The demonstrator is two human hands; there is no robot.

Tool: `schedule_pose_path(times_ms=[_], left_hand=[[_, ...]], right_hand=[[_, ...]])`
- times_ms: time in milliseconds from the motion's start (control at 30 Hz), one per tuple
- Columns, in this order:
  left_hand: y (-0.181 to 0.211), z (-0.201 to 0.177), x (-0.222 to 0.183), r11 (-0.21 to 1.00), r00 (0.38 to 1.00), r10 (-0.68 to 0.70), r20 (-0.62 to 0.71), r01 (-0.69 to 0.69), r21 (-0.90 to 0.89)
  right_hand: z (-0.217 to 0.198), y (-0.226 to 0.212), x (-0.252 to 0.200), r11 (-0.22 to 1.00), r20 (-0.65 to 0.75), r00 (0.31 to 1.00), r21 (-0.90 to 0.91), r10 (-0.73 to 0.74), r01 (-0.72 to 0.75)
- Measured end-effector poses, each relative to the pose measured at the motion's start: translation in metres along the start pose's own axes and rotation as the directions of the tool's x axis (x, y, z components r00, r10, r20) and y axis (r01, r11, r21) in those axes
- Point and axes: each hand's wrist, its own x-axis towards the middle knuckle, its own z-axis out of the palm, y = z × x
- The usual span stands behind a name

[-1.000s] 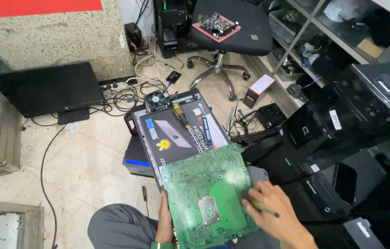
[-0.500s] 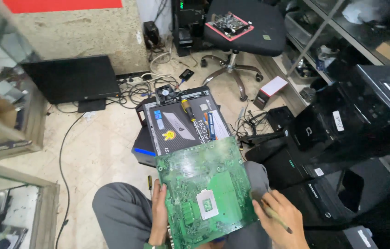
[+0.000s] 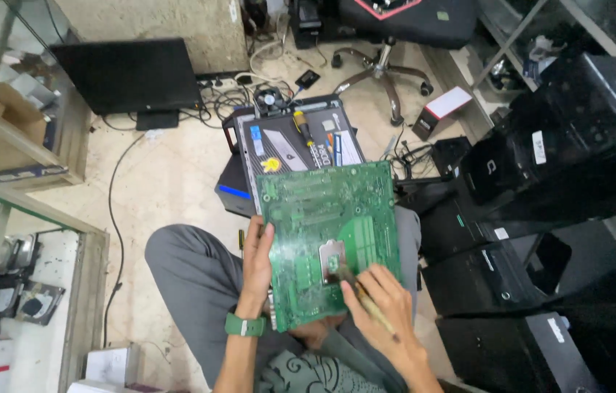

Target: Cleaning a motherboard with a brush and using a screwdriver to work on a computer component.

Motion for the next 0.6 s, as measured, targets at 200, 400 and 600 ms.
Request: schedule_pose_path(times_ms=[200,400,600], left_hand=[[-0.009,0.007,0.003,0.956,0.956,0.288,0.058,-0.284,-0.071],[0.002,0.014,0.007,0.95,0.948,0.309,0.074,-0.305,-0.063],[0.001,0.011,0.005,0.958,0.955,0.286,0.082,-0.282,-0.056]], right_hand=[[-0.006,0.018,0.077,0.994,-0.141,0.99,-0.106,0.009,-0.024],[0.016,-0.014,0.138,0.991,-0.141,0.987,0.1,-0.077,0.092],[0.039,-0.036,0.139,0.972,-0.173,0.975,0.165,-0.139,0.168]])
